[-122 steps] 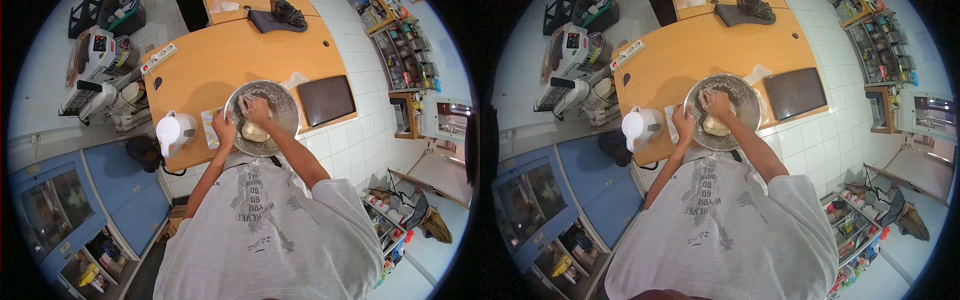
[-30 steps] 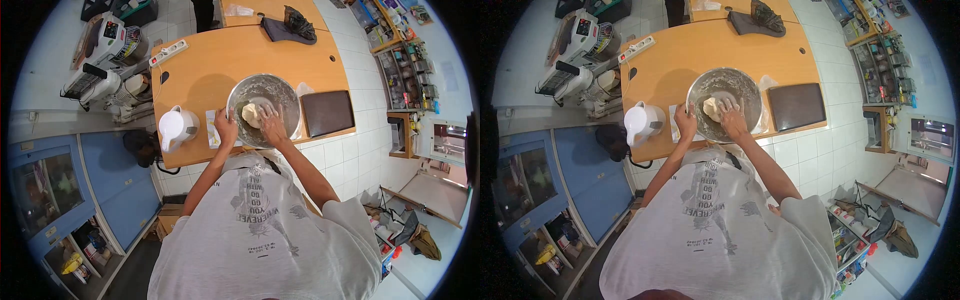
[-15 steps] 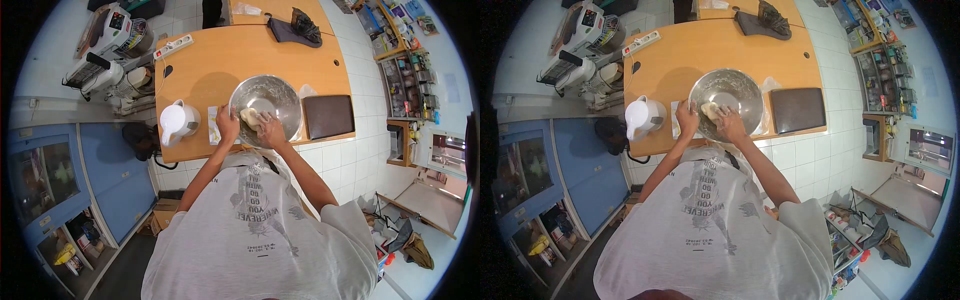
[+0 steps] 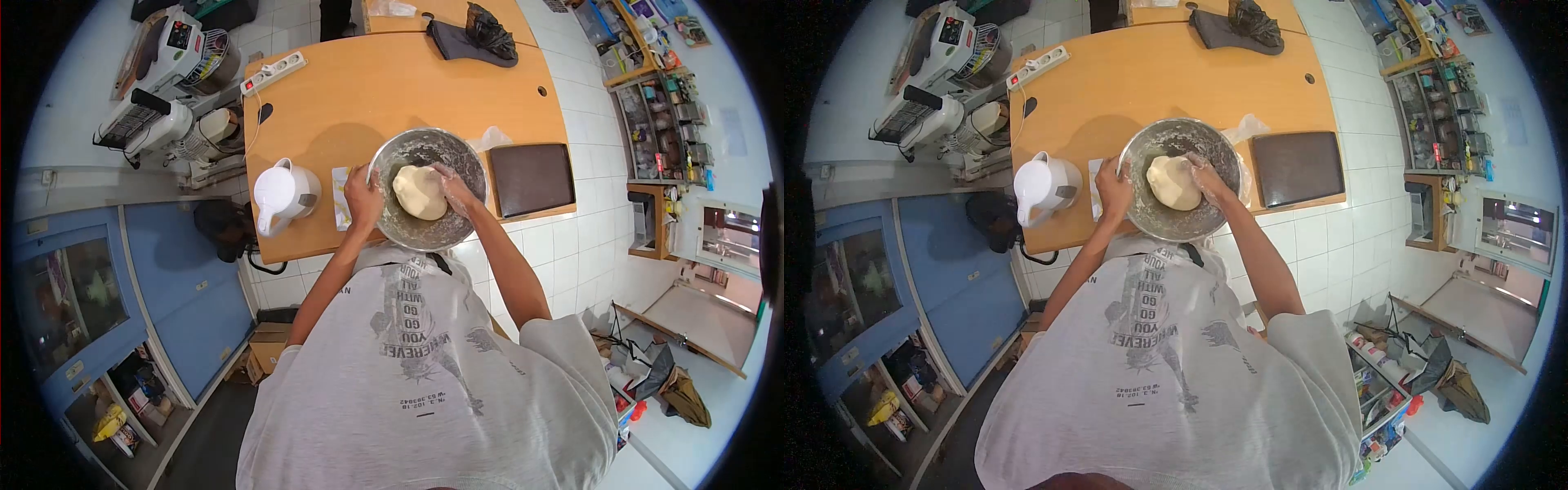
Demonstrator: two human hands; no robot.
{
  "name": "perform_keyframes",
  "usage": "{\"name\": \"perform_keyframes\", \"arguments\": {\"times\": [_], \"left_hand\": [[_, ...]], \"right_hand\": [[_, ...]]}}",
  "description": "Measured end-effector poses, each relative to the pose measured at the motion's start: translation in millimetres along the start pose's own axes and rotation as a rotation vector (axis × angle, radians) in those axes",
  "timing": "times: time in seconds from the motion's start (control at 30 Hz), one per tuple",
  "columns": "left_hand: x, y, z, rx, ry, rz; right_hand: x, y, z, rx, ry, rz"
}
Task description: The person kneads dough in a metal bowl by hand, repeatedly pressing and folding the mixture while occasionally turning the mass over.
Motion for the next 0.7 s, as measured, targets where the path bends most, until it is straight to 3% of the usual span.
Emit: {"name": "perform_keyframes", "arguments": {"times": [0.03,0.07,0.13,0.17,0.23,0.33,0.37,0.47,0.7], "left_hand": [[-0.3,-0.3,0.4,-0.016,0.010,0.005],[-0.1,0.4,-0.8,-0.034,0.022,0.010],[0.0,1.8,-1.6,-0.042,0.024,0.005],[-0.1,2.4,-1.3,-0.047,0.024,0.001],[-0.2,2.7,-0.9,-0.053,0.023,0.015],[-1.3,-2.6,-0.8,-0.047,0.023,0.024],[-2.0,-4.5,-0.2,-0.035,0.021,0.020],[-0.4,-0.7,-1.2,-0.019,0.015,0.041],[-2.7,-1.2,-1.4,-0.053,0.008,0.014]], "right_hand": [[-18.3,-30.9,29.0,-0.124,-0.051,0.002],[-20.4,-30.6,29.2,-0.120,-0.051,0.002],[-21.4,1.2,18.5,-0.376,-0.173,-0.643],[-15.8,14.0,9.0,-0.374,-0.171,-0.643],[12.5,64.2,-32.9,-0.683,-0.334,-0.995],[34.6,76.0,-59.1,-0.637,-0.404,-1.057],[43.4,66.0,-61.8,-0.617,-0.435,-1.211],[58.7,35.1,-62.3,-0.533,-0.399,-1.278],[55.8,41.8,-60.9,-0.465,-0.459,-1.302]]}}
Point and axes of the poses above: each hand's wrist, its own z-axis towards the middle knuckle, its own x-axis out of the palm, y = z × x, the point moved 8 cm from there along z, towards the middle knuckle, and after that the axes turned 6 degrees about -y, right-handed, at the moved point
